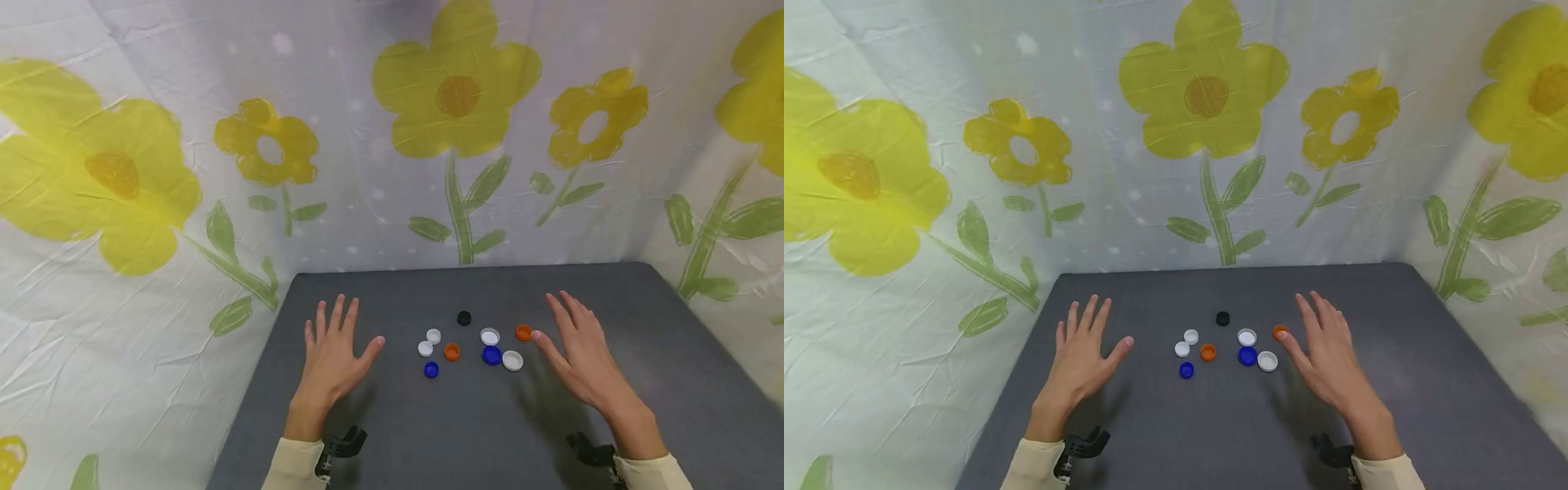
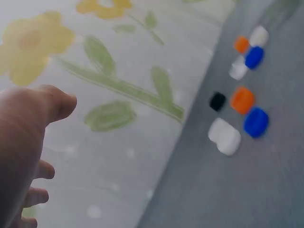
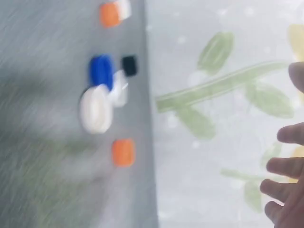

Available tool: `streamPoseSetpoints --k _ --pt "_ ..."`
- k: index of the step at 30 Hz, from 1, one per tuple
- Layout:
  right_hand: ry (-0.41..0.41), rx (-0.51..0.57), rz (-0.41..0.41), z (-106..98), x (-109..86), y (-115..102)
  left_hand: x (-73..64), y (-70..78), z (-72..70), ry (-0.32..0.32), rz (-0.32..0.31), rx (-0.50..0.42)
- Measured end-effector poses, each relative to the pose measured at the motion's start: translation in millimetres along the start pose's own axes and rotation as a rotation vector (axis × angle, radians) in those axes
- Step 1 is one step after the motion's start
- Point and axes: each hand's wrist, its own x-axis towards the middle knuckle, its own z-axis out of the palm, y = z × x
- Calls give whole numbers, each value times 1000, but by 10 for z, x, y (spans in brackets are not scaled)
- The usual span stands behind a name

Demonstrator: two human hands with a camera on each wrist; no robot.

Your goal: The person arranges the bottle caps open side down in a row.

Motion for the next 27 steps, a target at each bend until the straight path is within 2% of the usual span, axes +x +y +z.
streamPoseSetpoints --k 10,14,18,21,24,27 --pt "-80 68 67 -86 208 -401 -16 230 -227 71 13 -87" --pt "-87 78 58 -67 274 -543 -18 283 -302 86 14 -124" --pt "-34 110 16 2 319 -662 -19 323 -347 113 22 -173" --pt "21 146 -28 92 363 -732 -21 345 -354 131 16 -249" --pt "62 183 -59 211 403 -770 -22 359 -330 150 25 -346" --pt "71 249 -59 350 415 -771 -15 360 -265 166 63 -423"
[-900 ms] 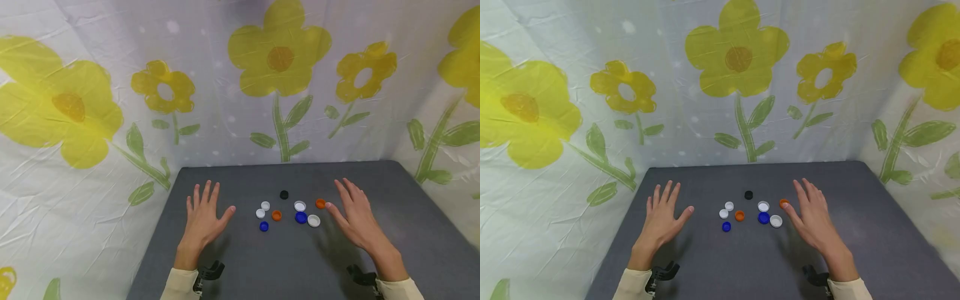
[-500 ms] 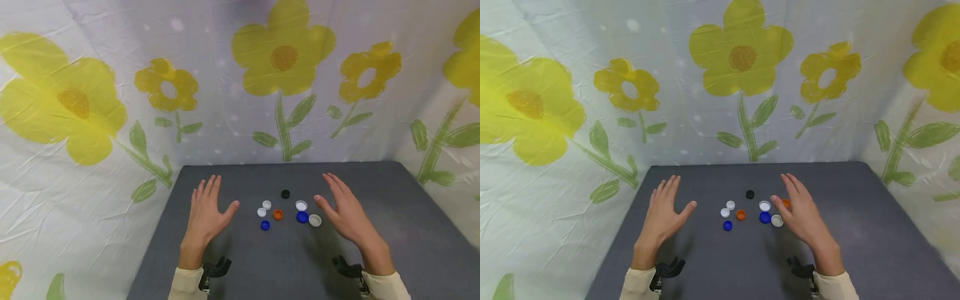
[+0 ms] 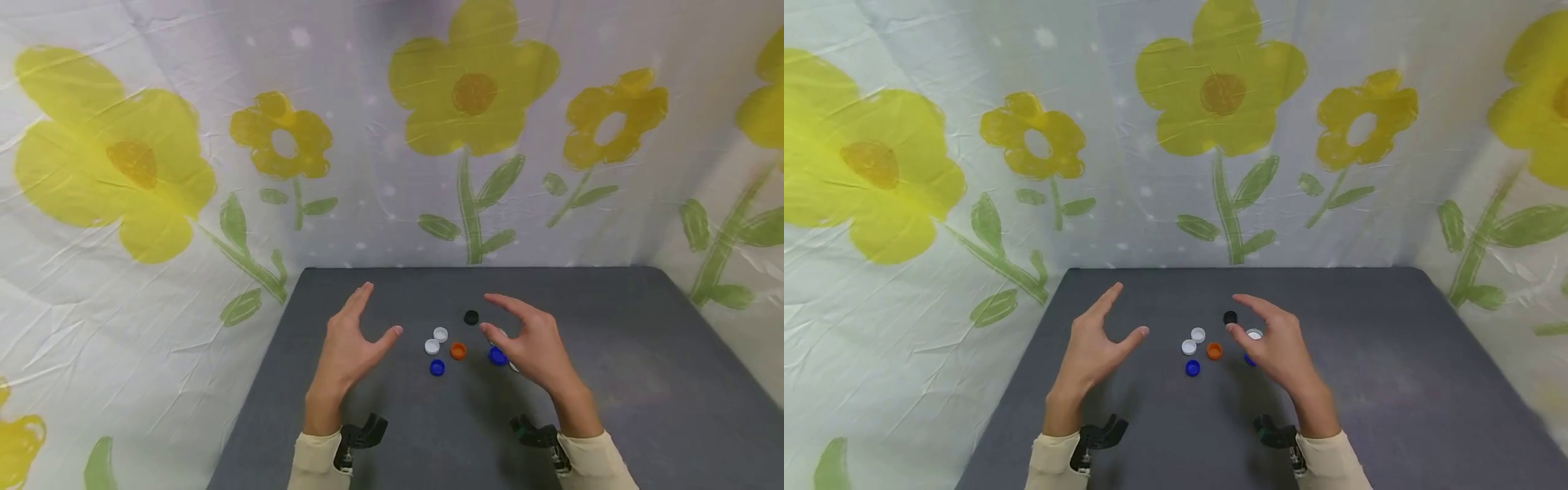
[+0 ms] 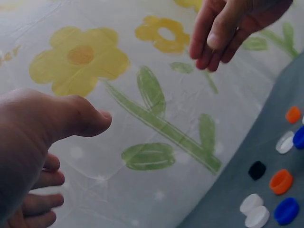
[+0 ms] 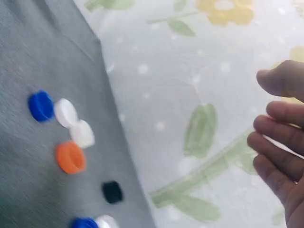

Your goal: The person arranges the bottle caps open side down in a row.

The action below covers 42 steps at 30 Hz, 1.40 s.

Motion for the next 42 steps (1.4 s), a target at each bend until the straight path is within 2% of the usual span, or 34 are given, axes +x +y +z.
streamPoseSetpoints --k 4,9,13,16,21,29,34,42 --pt "-15 70 24 202 -26 80 -13 -70 128 3 38 -65" --pt "-61 178 77 470 -109 151 -50 -189 348 -21 52 -105" --pt "-83 274 110 689 -189 195 -96 -299 554 -66 45 -107" --pt "-99 329 136 828 -243 236 -146 -364 688 -110 16 -115" --pt "-116 380 191 1003 -303 287 -187 -461 854 -133 5 -131" --pt "-105 386 236 1203 -406 352 -249 -594 1091 -161 4 -161" --pt "-89 347 243 1279 -462 369 -292 -634 1204 -188 15 -167" --pt "-73 287 289 1350 -492 378 -332 -674 1310 -223 -5 -158"
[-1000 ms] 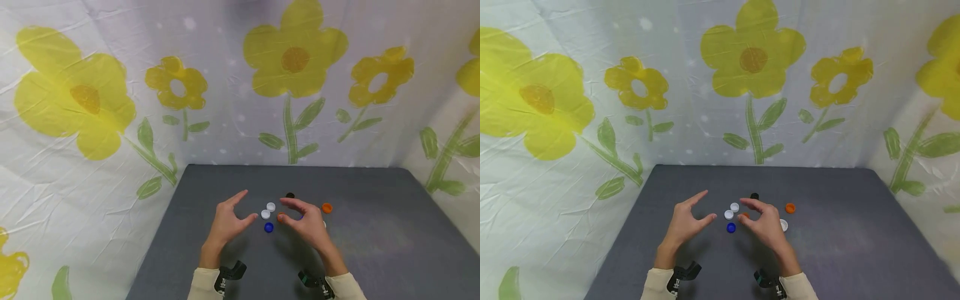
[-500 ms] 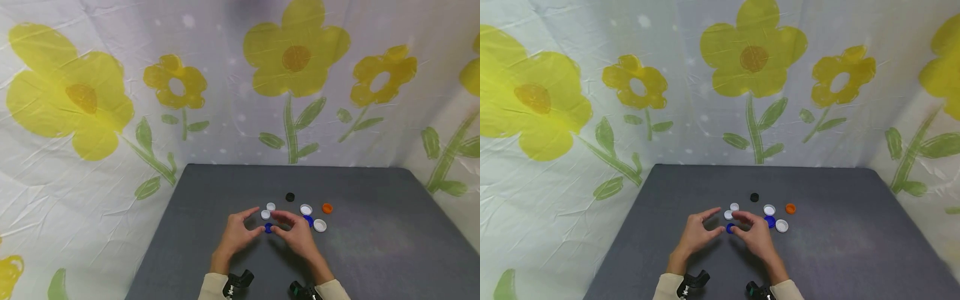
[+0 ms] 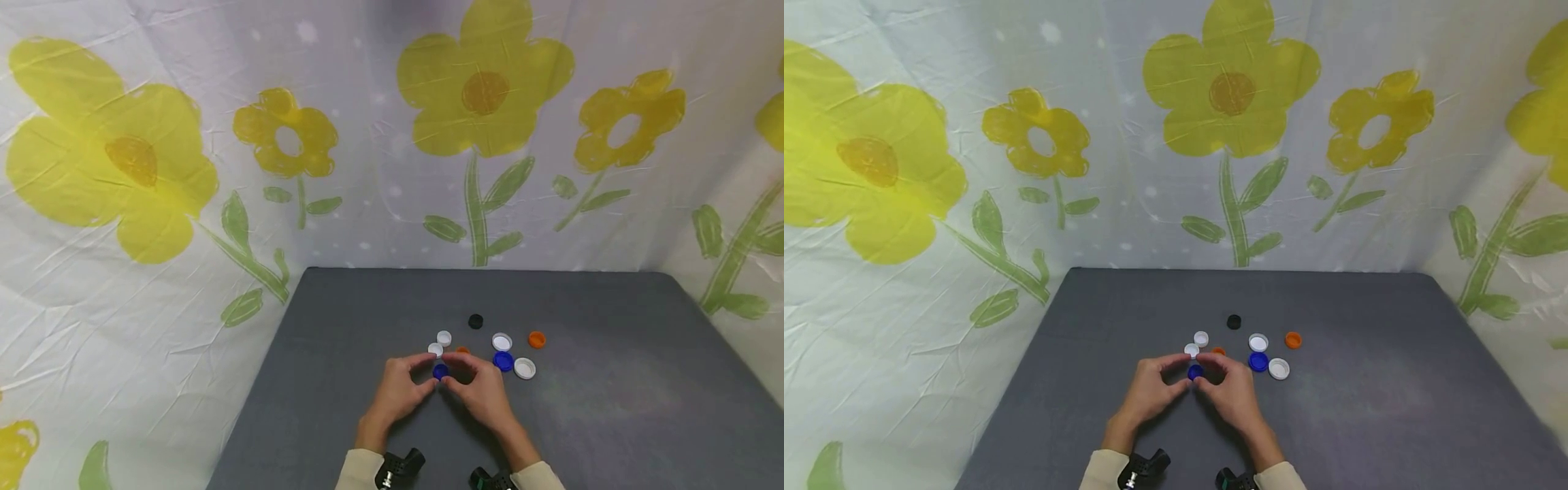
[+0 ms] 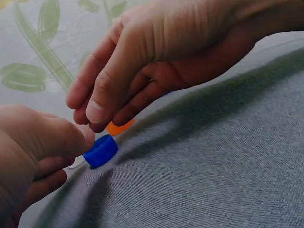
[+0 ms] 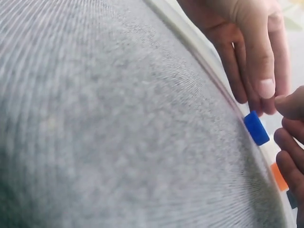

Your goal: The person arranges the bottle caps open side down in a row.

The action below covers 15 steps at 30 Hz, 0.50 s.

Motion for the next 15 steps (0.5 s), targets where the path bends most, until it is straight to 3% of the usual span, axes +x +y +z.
streamPoseSetpoints --k 15 --pt "-3 -16 1 43 -46 38 14 6 142 52 143 180"
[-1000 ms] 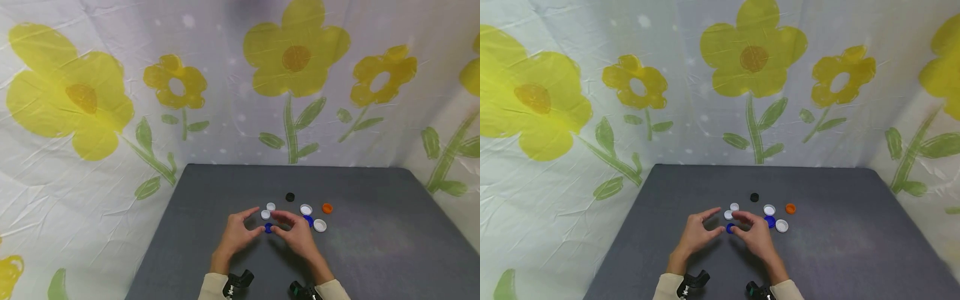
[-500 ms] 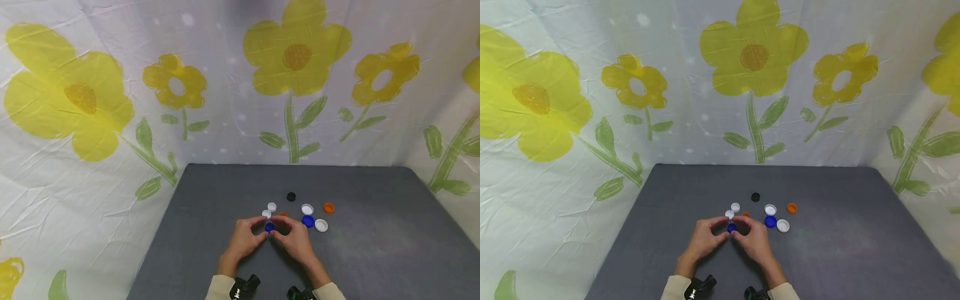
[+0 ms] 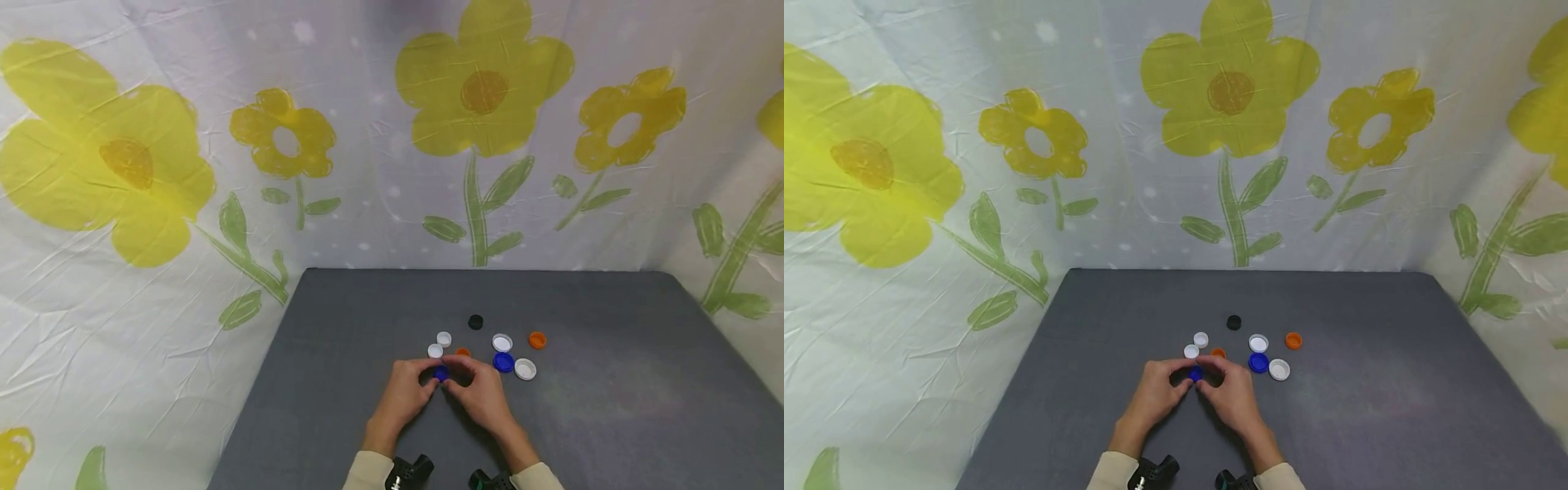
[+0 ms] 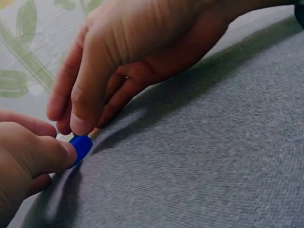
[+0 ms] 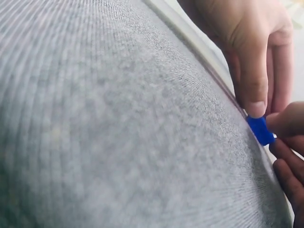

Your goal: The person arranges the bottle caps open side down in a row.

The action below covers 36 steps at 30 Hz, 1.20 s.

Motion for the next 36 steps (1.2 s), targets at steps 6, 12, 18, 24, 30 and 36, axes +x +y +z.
streamPoseSetpoints --k 6,12,18,24,30,36 --pt "8 -77 -9 38 3 -11 -24 -14 30 36 -6 36" --pt "22 -101 -7 66 10 -15 -44 1 25 55 -32 1" --pt "46 -66 2 51 -73 -47 -112 59 8 24 -99 -85" --pt "54 41 4 8 -83 -169 -108 152 -120 45 -117 -170" --pt "32 239 73 -32 -95 -310 -123 224 -264 68 -71 -183" --pt "0 387 170 -97 -49 -400 -106 247 -331 121 23 -158"
